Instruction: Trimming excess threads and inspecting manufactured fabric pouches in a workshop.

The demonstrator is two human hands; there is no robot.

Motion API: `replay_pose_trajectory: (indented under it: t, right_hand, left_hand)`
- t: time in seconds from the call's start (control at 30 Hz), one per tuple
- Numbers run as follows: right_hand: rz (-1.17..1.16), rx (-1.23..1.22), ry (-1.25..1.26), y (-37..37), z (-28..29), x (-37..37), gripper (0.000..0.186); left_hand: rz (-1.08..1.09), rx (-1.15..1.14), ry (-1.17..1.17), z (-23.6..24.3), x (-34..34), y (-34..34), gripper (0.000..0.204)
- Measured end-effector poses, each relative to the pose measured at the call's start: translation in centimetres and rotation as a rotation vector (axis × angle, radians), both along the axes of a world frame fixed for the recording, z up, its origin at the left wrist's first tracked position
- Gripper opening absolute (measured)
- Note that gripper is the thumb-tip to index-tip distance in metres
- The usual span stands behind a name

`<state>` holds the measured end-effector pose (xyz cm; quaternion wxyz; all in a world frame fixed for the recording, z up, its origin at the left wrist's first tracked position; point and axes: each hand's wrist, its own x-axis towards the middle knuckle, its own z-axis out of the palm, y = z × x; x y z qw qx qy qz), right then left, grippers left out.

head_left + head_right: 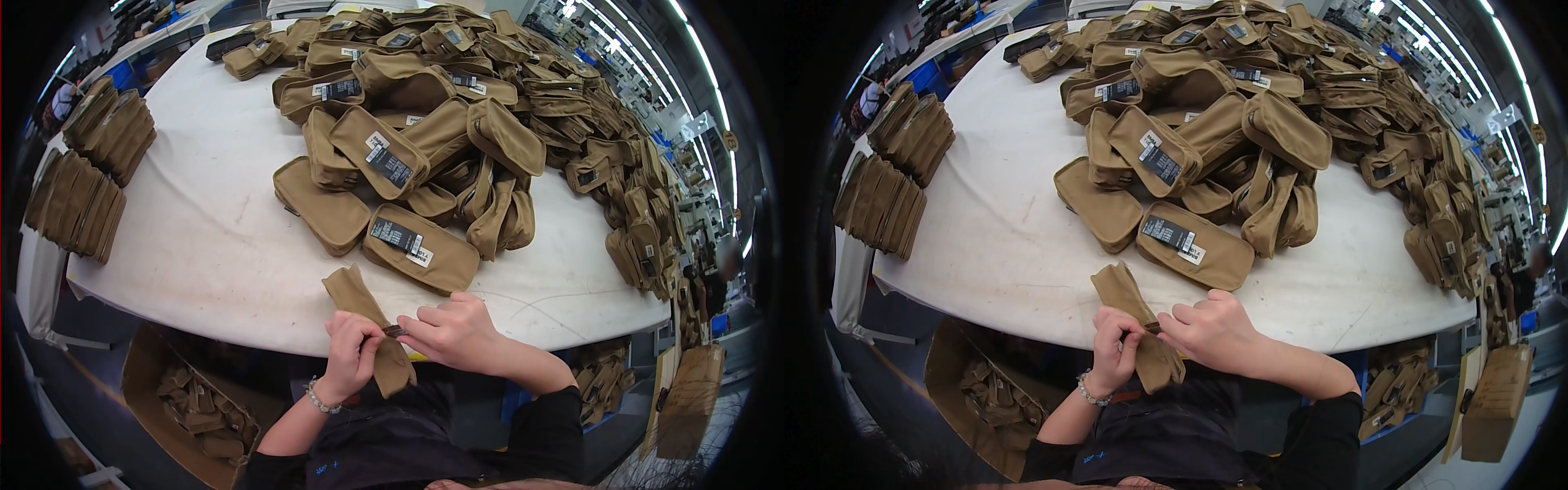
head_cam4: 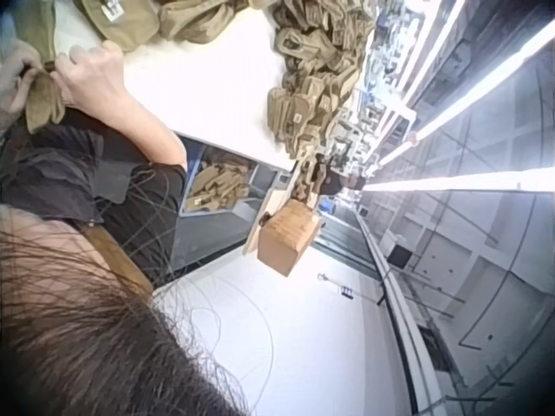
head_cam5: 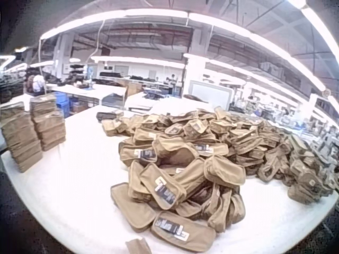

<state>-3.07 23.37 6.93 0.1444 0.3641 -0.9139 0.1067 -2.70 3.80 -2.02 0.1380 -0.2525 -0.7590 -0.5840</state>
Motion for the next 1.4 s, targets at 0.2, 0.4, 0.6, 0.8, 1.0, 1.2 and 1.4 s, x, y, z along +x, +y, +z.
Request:
replay_pose_trajectory:
  t: [0.2,0.4,0.6,0.8,1.0,1.2,1.4]
  right_hand:
    - [0.029,-0.022,0.021,0.5,-0.6,-0.1,0.022]
    - [0.021,-0.049,0.051,0.8,-0.8,0.3,0.025]
    - [-0.004,0.029,0.185,0.6,-0.4,1.3,0.022]
    - [0.001,0.114,0.25,0.8,-0.8,1.7,0.02]
    - [-0.004,0.127,0.268,0.3,-0.8,1.8,0.021]
    - [-0.02,0.174,0.285,-0.1,-0.7,1.9,0.021]
    - [-0.025,0.123,0.209,-0.1,-1.0,1.8,0.021]
  left_hand:
    - [-0.026,-0.039,0.024,-0.2,0.0,-0.1,0.012]
    - [-0.076,-0.053,0.02,-0.1,-0.1,-0.5,0.013]
    - [-0.12,-0.064,0.044,-0.6,-0.1,-1.1,0.014]
    - [-0.136,-0.094,0.088,-0.4,-0.5,-0.9,0.015]
    - [-0.14,-0.1,0.112,-0.3,-0.6,-0.8,0.019]
    - [-0.128,-0.146,0.145,0.0,-0.5,-0.8,0.018]
    - [-0.125,-0.157,0.141,-0.1,-0.4,-0.9,0.018]
